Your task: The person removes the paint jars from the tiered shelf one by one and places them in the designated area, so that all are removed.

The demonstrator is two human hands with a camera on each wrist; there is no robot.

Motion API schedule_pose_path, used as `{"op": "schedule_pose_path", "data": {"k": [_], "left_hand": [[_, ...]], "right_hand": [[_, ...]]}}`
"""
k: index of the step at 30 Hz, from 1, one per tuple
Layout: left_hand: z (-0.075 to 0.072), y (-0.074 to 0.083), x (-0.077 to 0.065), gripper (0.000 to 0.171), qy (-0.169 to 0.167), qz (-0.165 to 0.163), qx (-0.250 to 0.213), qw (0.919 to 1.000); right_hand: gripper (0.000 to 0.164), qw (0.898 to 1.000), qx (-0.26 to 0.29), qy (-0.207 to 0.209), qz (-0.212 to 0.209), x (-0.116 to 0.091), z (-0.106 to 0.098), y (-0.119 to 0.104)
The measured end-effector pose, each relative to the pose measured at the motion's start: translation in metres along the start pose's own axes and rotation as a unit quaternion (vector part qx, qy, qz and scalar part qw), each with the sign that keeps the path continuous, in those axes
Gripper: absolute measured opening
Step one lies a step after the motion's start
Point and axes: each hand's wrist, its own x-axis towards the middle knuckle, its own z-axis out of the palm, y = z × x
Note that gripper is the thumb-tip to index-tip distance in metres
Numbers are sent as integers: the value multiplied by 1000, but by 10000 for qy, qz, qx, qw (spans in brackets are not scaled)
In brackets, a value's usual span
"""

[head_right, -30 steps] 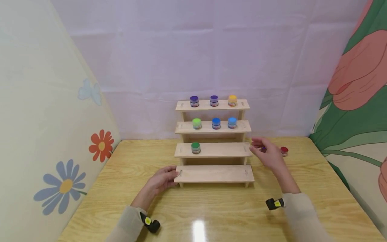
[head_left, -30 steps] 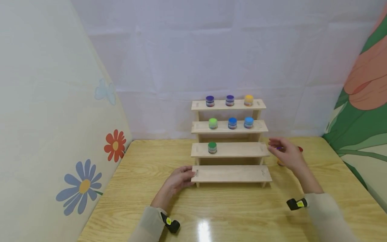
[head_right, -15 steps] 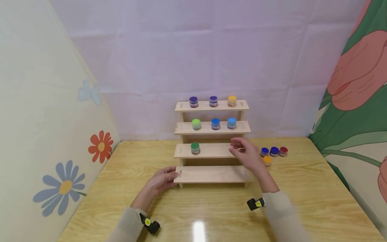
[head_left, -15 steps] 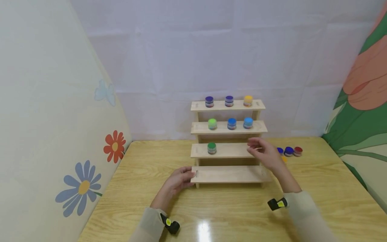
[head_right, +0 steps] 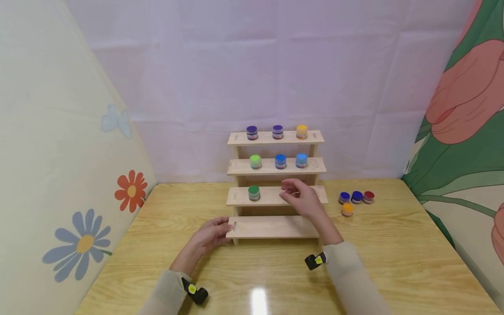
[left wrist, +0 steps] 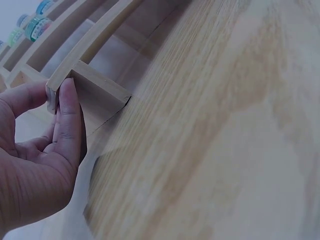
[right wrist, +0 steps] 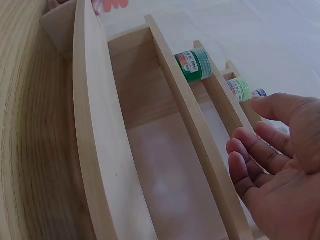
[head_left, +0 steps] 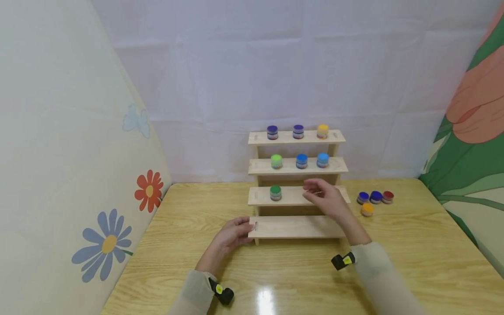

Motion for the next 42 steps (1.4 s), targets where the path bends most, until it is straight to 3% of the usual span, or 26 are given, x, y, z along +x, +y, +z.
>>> {"op": "schedule_pose_path", "data": {"k": [7, 16, 42], "left_hand": [[-1, 0, -1, 58, -167, 93, -43, 9998], [-1, -2, 1, 56, -40, 104, -35, 9999], [-3, 0, 2, 56, -178, 11, -22, 9998]], "right_hand": [[36, 9997, 136, -212, 26, 7, 14, -7], [39, 9994, 95, -336, 86, 15, 26, -11], [55, 9940, -521, -957, 130, 34, 55, -25]]}}
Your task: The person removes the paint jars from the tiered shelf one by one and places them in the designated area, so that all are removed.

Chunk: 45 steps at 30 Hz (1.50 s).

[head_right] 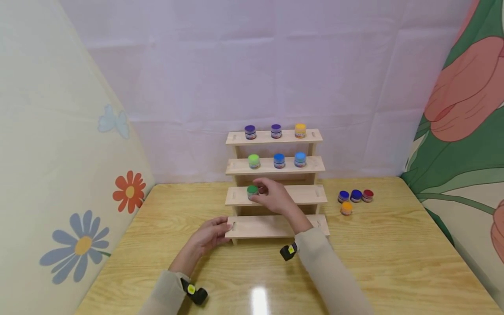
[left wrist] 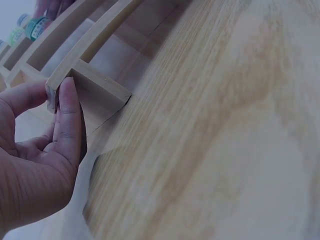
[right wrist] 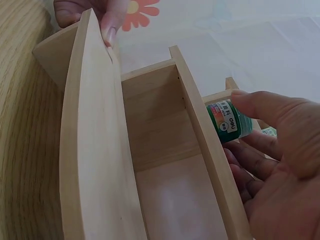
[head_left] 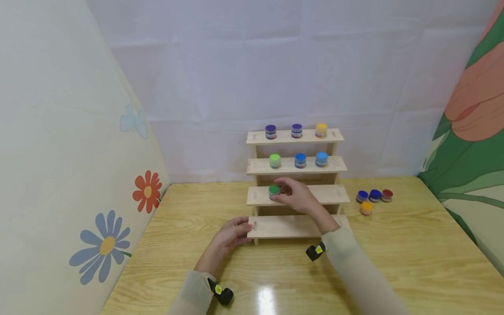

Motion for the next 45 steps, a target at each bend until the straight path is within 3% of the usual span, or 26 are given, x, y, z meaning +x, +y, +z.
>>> {"op": "schedule_pose_path", "data": {"k": [16, 24, 34, 45], "left_hand": [[0, 1, -2, 57, 35, -33, -1, 10000], [1, 2, -3, 59, -12, -7, 55, 10000], [0, 4, -4, 58, 13, 20, 49, 10000], [1, 2, -3, 58, 53, 22, 68, 10000]], "right_hand": [[43, 9982, -597, 82, 56, 6, 9, -3], [40, 9978, -610, 250, 95, 3, 9, -4], [46, 9983, -412, 412, -30, -10, -8, -7], [48, 9969, -446, 630, -179, -31, -29, 5]]}}
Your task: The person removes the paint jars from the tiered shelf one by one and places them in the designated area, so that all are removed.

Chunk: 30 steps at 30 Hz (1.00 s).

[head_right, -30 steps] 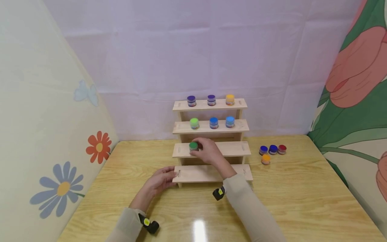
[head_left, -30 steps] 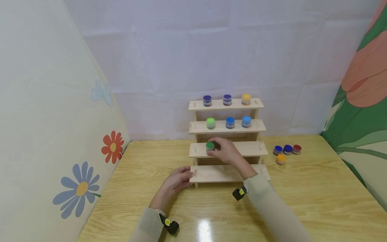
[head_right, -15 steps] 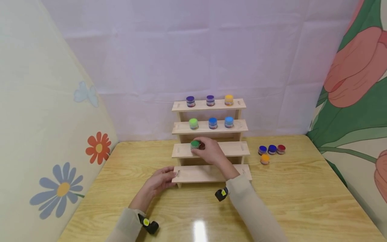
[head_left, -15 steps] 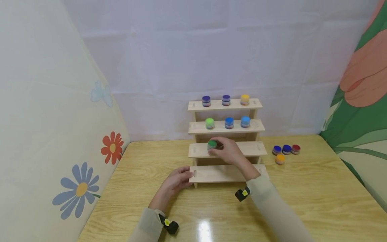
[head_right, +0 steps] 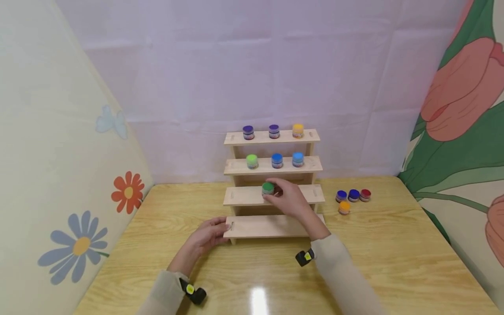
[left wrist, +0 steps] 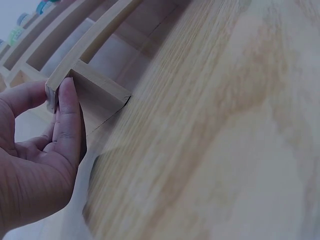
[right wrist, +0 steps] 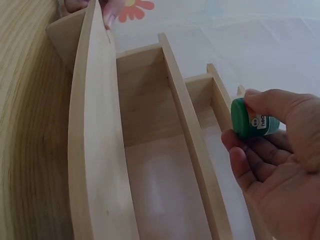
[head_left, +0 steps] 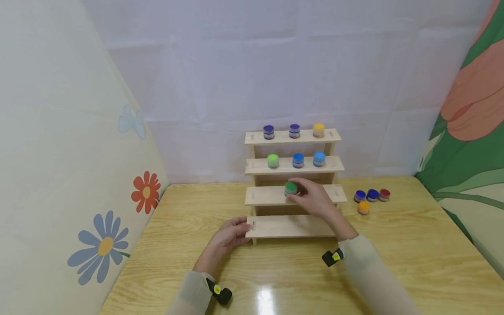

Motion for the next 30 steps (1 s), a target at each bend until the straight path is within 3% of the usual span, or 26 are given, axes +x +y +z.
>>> {"op": "schedule_pose_path", "data": {"k": [10, 19, 30], "left_hand": [[1, -3, 1, 57, 6, 37, -64, 10000], [1, -4, -1, 58, 60, 65, -132, 9999], [0, -4, 2, 60, -177, 135, -145, 9996]], "right_hand": [[46, 9989, -166, 371, -218, -22, -24, 22], [46, 9984, -215, 513, -74, -41, -46, 44], [43, 9958, -391, 792, -257, -68, -82, 73]]}}
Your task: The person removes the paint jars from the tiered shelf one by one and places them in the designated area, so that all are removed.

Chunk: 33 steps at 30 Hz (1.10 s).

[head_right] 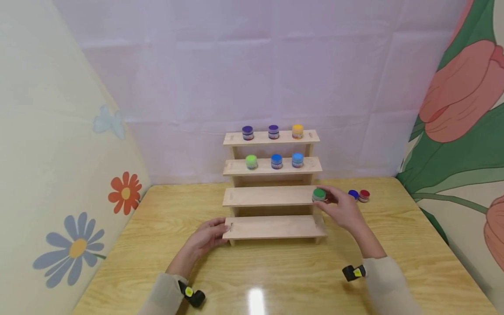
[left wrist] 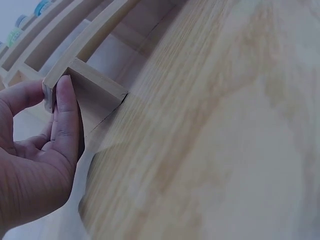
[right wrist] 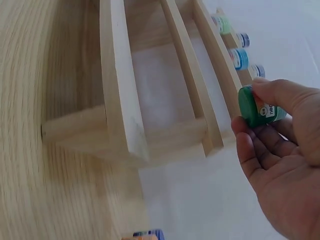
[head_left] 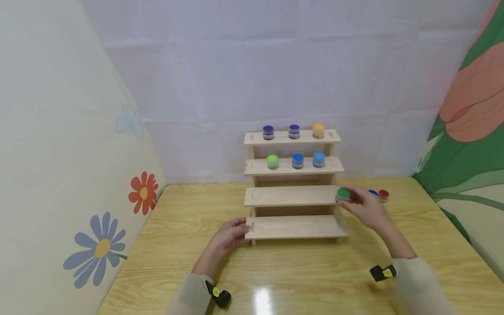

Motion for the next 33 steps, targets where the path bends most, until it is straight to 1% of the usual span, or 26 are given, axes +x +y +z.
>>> {"op": "schedule_pose_path", "data": {"k": [2, 5, 7, 11, 14, 21, 25, 29, 33], "left_hand": [[0, 0, 0, 60, -24, -3, 7, 10000], [-1, -1, 0, 59, -8, -27, 13, 10000], [-1, -1, 1, 58, 22, -47, 10, 10000], [-1, -2, 2, 57, 63, -93, 9, 9999], [-2, -3, 2, 57, 41, -90, 9, 10000], [-1, -1, 1, 57, 21, -66, 6, 10000], [-2, -1, 0, 57, -27, -57, -2, 10000], [-1, -1, 0, 56, 65, -87, 5, 9999], [-1, -1, 1, 56, 108, -115, 32, 9999]], "right_hand": [[42, 10000, 48, -15, 2, -4, -6, 5], [44, 9998, 133, -95, 138, -10, -15, 10], [45, 9993, 155, -142, 317, -13, -20, 13], [50, 9975, 37, -207, 680, -20, -30, 20], [53, 9960, -60, -224, 862, -23, -35, 24], [55, 9948, -182, -85, 995, -27, -39, 44], [58, 9930, -83, -143, 1167, -30, -42, 55], [64, 9902, -68, -225, 1374, -31, -44, 63], [65, 9881, -67, -258, 1515, -32, -46, 71]]}}
